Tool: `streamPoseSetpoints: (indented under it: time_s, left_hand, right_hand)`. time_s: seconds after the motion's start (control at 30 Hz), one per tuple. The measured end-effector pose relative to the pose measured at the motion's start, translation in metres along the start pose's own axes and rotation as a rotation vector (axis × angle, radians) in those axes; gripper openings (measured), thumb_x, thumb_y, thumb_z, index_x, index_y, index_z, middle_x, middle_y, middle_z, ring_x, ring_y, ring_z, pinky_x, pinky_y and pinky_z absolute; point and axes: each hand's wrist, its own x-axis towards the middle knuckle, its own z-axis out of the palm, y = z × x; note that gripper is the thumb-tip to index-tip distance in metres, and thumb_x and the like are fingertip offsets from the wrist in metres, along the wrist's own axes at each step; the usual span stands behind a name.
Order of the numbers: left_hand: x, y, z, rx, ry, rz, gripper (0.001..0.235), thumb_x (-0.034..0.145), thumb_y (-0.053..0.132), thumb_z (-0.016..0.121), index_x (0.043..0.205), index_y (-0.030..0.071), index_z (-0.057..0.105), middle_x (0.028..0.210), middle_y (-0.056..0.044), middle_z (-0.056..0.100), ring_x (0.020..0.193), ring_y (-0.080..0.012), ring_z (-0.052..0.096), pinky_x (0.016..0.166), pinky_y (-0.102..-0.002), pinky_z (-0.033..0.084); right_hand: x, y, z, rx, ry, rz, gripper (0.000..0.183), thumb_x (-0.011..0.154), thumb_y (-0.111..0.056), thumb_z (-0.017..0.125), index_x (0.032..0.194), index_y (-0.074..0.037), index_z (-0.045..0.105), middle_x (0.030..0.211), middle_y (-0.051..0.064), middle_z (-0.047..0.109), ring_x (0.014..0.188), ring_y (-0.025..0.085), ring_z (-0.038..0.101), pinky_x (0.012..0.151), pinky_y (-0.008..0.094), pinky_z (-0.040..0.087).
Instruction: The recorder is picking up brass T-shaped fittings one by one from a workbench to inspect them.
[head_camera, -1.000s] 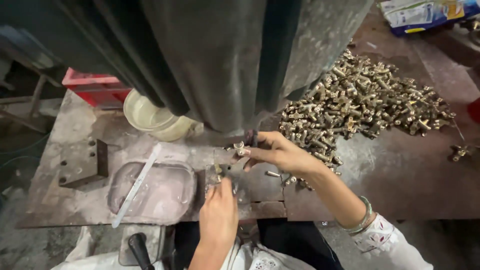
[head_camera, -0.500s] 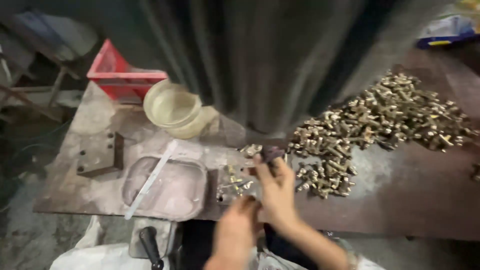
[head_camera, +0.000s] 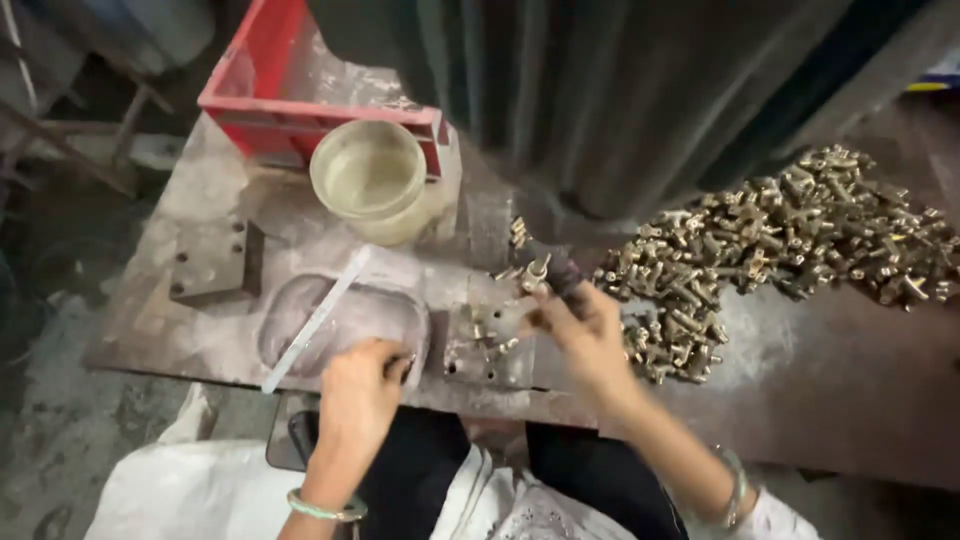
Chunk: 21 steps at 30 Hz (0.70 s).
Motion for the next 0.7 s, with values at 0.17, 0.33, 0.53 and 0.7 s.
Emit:
streamPoseSetpoints:
  time_s: [0.17, 0.33, 0.53, 0.7]
  left_hand:
    - [-0.001, -0.022, -0.001, -0.577, -0.022, -0.319, 0.021, 0.080, 0.010, 0.079, 0.099, 0.003, 0.079, 0.093, -0.011, 0.080, 0.083, -0.0230, 0.076, 0.075, -0.033, 0.058]
    - [-0.026, -0.006, 0.034, -1.128, -0.098, -0.539, 0.020, 0.083, 0.002, 0.078, 0.103, -0.002, 0.077, 0.089, -0.007, 0.076, 0.077, -0.0148, 0.067, 0.071, -0.029, 0.052]
    - [-0.035, 0.068, 0.042, -0.649, 0.228, -0.125, 0.018, 0.077, 0.003, 0.079, 0.094, 0.001, 0.076, 0.091, -0.006, 0.078, 0.077, -0.0143, 0.078, 0.072, -0.027, 0.060]
    - [-0.026, 0.073, 0.049, -0.509, 0.208, -0.050, 0.020, 0.076, 0.003, 0.080, 0.094, 0.004, 0.074, 0.096, -0.009, 0.074, 0.076, -0.0278, 0.075, 0.066, -0.033, 0.059]
  right_hand:
    - [0.001, 0.011, -0.004, 0.120, 0.003, 0.029, 0.022, 0.099, -0.009, 0.063, 0.116, 0.004, 0.069, 0.105, 0.009, 0.074, 0.084, 0.015, 0.070, 0.080, 0.033, 0.059]
    - [-0.006, -0.010, 0.003, 0.046, 0.030, 0.036, 0.017, 0.102, -0.010, 0.062, 0.108, 0.005, 0.067, 0.102, 0.009, 0.074, 0.079, 0.017, 0.069, 0.072, 0.031, 0.052]
    - [-0.007, -0.005, -0.001, 0.010, -0.005, 0.013, 0.016, 0.103, -0.010, 0.063, 0.109, 0.004, 0.068, 0.090, 0.009, 0.070, 0.076, 0.016, 0.068, 0.073, 0.033, 0.056]
    - [-0.010, -0.003, 0.010, 0.076, 0.052, 0.024, 0.019, 0.099, -0.010, 0.061, 0.112, 0.002, 0.068, 0.101, 0.005, 0.074, 0.077, 0.015, 0.068, 0.071, 0.030, 0.054]
